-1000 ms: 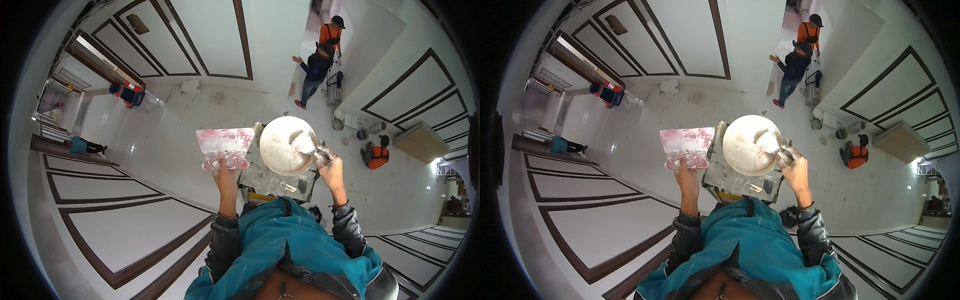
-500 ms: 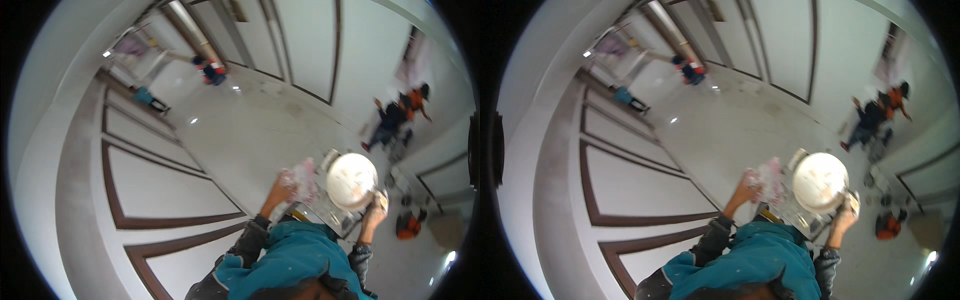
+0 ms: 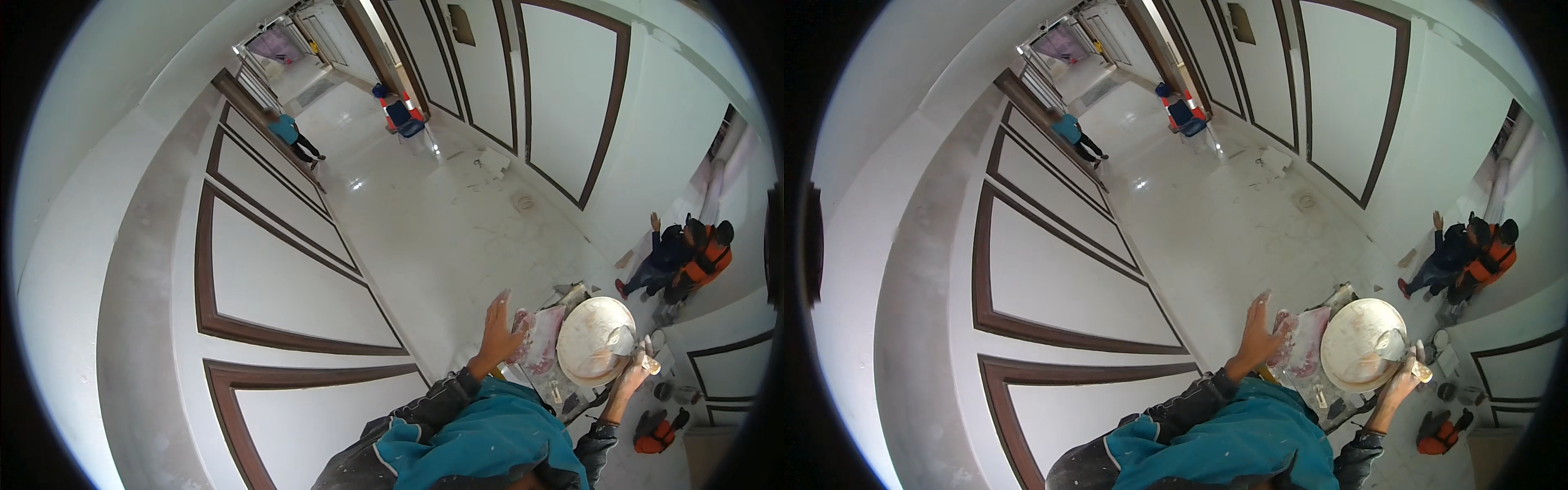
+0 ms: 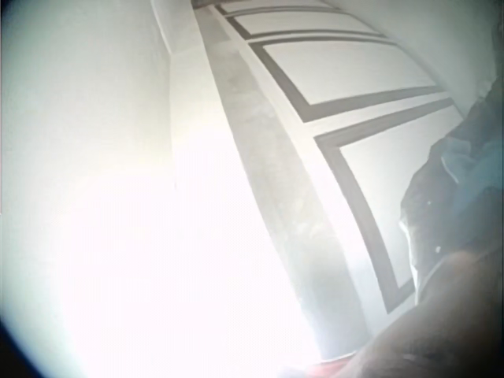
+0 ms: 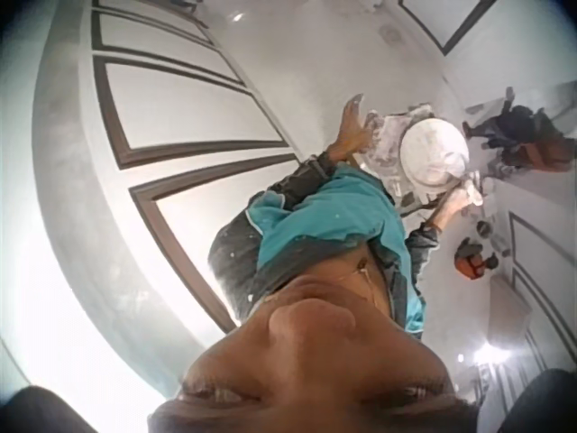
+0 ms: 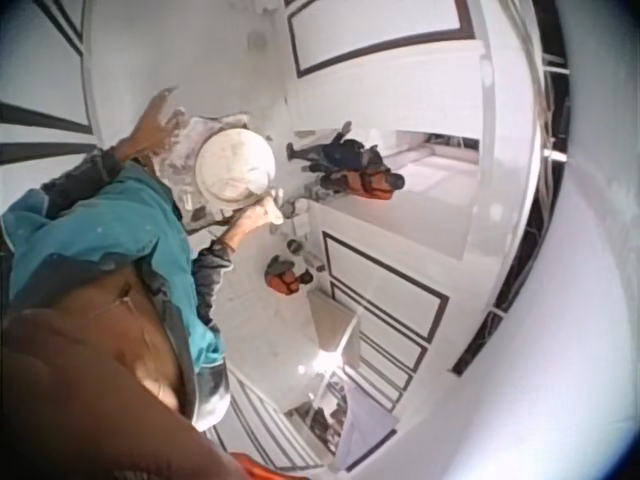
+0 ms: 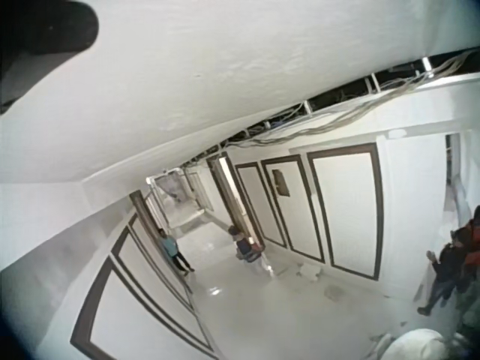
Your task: The person applies plaster to a ceiling seam using a putty knife, then mixes and scoops plaster from a bowl with a putty knife.
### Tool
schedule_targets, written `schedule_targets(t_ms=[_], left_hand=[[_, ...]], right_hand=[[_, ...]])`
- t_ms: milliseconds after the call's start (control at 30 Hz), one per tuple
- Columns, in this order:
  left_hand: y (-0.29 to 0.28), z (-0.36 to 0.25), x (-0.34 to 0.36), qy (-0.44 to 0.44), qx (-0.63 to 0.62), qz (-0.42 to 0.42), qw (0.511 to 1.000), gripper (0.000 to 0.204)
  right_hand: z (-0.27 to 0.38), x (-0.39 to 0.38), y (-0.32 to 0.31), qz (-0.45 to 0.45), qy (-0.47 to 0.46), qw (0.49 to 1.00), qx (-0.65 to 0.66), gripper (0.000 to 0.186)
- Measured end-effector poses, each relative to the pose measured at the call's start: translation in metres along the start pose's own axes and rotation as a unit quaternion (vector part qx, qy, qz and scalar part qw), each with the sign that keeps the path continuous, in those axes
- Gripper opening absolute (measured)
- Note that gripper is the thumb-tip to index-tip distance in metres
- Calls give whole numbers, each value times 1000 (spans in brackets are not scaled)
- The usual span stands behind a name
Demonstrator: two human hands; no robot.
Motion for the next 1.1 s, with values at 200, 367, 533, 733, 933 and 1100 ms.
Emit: schedule_targets(t_ms=[200, 367, 533, 733, 933, 1100], left_hand=[[38, -83, 8, 293, 164, 93, 937, 54], [77, -103, 6, 297, 197, 147, 923, 53], [91, -96, 10, 271, 173, 185, 929, 55], [93, -104, 15, 248, 150, 221, 931, 55], [88, -124, 22, 305, 53, 107, 945, 51], [51, -146, 40, 249, -198, 48, 947, 30]], right_hand=[[-9, 3, 7, 20, 67, 996, 58, 41], [-20, -3, 2, -20, 57, 993, 99, 43], [-23, -3, 1, -38, 33, 997, 64, 43], [-5, -1, 12, -35, 9, 999, 22, 40], [27, 0, 7, 14, 2, 999, 46, 41], [79, -20, 40, -18, -8, 1000, -12, 42]])
Point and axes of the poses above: each hand's wrist, its own x-axis towards the middle knuckle, its own y-axis out of the palm, z = x × y, the point moved 10 cm from there along x, towards the middle knuckle, and after that the axes turned 12 degrees about y, right-handed, at the moved point
